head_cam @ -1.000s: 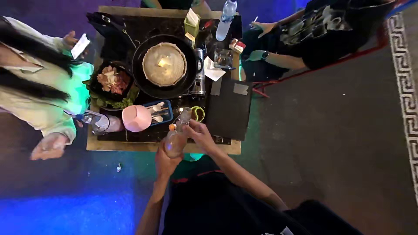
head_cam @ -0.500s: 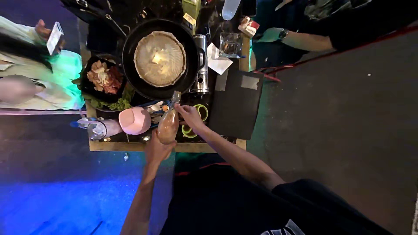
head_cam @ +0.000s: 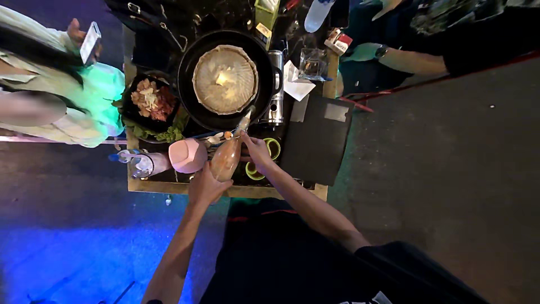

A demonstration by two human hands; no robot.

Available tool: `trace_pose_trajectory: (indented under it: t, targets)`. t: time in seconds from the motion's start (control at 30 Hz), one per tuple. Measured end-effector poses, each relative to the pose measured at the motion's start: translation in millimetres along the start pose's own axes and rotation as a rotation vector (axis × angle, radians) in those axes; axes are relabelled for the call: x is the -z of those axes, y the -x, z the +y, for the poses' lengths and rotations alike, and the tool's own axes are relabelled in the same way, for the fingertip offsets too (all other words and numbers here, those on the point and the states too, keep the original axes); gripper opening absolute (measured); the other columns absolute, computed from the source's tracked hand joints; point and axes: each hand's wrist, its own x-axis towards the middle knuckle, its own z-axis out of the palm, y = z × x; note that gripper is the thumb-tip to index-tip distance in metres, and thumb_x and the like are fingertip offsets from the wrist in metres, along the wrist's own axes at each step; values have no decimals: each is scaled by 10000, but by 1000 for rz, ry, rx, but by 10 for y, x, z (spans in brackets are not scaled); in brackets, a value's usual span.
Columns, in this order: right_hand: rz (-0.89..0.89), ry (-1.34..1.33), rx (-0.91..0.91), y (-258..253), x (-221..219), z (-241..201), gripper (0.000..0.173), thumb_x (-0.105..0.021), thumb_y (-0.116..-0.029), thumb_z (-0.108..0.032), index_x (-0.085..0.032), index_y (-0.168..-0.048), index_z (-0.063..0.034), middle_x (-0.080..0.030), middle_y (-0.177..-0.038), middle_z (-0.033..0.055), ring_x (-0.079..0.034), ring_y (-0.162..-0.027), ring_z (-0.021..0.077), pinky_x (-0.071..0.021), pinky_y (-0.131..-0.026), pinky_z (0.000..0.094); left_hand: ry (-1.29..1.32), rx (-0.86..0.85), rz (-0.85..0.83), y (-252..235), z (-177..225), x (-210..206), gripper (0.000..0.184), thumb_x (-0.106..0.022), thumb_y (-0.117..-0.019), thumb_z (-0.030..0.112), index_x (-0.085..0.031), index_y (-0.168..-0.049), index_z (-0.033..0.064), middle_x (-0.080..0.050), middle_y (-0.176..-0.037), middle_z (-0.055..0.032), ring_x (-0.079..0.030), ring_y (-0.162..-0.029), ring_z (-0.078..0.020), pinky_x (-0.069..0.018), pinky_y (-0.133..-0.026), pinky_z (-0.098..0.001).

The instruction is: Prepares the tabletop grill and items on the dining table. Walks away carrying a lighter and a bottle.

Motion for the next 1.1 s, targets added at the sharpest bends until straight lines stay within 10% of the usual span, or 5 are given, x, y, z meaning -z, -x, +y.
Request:
trace_pose_trajectory:
  t: [1.1]
  targets:
    - [-27,-140,-34,79,-123,70,615,-526,-1023,-567,-645,-1259,-12,-712,-1150,165,-720,-1012,284,-624,-845,485,-113,-33,43,85,-32,204,1022,-817,-666,665,-506,-1434,66,-694,-1119,-227,-670,-1044,-427,-523,-849,-646]
